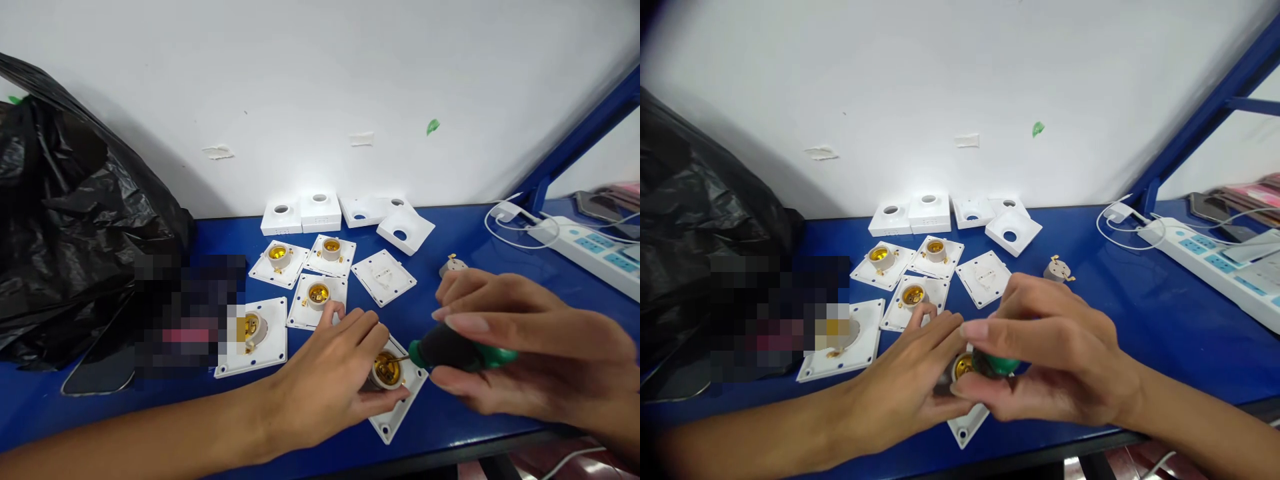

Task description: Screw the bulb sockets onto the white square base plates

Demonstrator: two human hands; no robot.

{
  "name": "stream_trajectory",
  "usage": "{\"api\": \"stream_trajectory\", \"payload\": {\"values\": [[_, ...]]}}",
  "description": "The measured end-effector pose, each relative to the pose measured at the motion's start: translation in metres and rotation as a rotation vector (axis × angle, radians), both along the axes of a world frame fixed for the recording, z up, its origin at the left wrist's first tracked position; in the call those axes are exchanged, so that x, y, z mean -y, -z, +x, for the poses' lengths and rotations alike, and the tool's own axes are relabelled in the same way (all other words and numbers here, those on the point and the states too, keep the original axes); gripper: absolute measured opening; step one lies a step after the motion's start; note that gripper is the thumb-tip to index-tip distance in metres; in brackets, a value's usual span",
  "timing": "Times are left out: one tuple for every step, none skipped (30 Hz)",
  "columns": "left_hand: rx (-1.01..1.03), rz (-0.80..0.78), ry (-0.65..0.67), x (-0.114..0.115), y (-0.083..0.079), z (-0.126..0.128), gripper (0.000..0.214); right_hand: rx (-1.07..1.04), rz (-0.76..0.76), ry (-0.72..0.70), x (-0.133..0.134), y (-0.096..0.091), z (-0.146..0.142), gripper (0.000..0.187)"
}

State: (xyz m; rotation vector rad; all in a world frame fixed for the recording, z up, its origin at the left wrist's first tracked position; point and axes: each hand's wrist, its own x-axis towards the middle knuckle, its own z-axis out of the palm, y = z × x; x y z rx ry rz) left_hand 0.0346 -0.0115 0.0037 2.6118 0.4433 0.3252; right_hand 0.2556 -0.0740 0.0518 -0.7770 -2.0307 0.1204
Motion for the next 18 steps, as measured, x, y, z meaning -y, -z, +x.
{"api": "stream_trajectory", "payload": {"values": [[0.001,0.001,0.000,0.0001,-0.0005,0.0000,0.033,0.001,0.003,-0.010,-0.0005,0.0008,0.0009,0.063],[0.003,0.002,-0.001,0.0002,-0.0008,-0.0001,0.034,-0.013,-0.011,-0.037,-0.0015,0.0018,0.0016,0.062],[0.009,0.004,0.001,0.0003,-0.0010,-0.0003,0.035,-0.034,-0.045,-0.073,-0.0027,0.0029,0.0018,0.060],[0.017,0.006,0.002,0.0004,-0.0009,-0.0004,0.037,-0.054,-0.091,-0.110,-0.0037,0.0040,0.0015,0.059],[0.022,0.009,0.005,0.0003,-0.0006,-0.0004,0.037,-0.081,-0.126,-0.137,-0.0043,0.0053,0.0006,0.059],[0.025,0.013,0.008,0.0002,0.0000,-0.0003,0.037,-0.114,-0.143,-0.136,-0.0045,0.0067,-0.0007,0.060],[0.028,0.019,0.007,0.0000,0.0008,-0.0001,0.036,-0.150,-0.139,-0.110,-0.0043,0.0080,-0.0022,0.062],[0.032,0.029,0.003,-0.0002,0.0017,0.0003,0.035,-0.188,-0.112,-0.068,-0.0040,0.0092,-0.0035,0.063],[0.037,0.041,-0.003,-0.0005,0.0024,0.0006,0.034,-0.216,-0.080,-0.021,-0.0037,0.0100,-0.0044,0.065],[0.042,0.051,-0.010,-0.0008,0.0031,0.0010,0.034,-0.230,-0.059,0.017,-0.0035,0.0105,-0.0047,0.066],[0.046,0.056,-0.014,-0.0010,0.0034,0.0013,0.034,-0.232,-0.052,0.026,-0.0035,0.0106,-0.0043,0.066],[0.046,0.054,-0.016,-0.0012,0.0034,0.0014,0.034,-0.215,-0.070,0.002,-0.0038,0.0103,-0.0035,0.064],[0.039,0.046,-0.014,-0.0012,0.0032,0.0015,0.034,-0.193,-0.103,-0.047,-0.0041,0.0099,-0.0025,0.062],[0.034,0.037,-0.010,-0.0011,0.0029,0.0014,0.035,-0.173,-0.152,-0.100,-0.0044,0.0095,-0.0016,0.060],[0.031,0.030,-0.006,-0.0009,0.0025,0.0012,0.036,-0.157,-0.205,-0.149,-0.0047,0.0093,-0.0009,0.058],[0.030,0.026,0.000,-0.0006,0.0022,0.0009,0.038,-0.153,-0.242,-0.178,-0.0049,0.0093,-0.0008,0.057],[0.033,0.025,0.004,-0.0004,0.0020,0.0007,0.038,-0.165,-0.251,-0.173,-0.0051,0.0097,-0.0011,0.058],[0.038,0.026,0.004,-0.0002,0.0021,0.0006,0.036,-0.189,-0.231,-0.140,-0.0054,0.0103,-0.0017,0.060]]}}
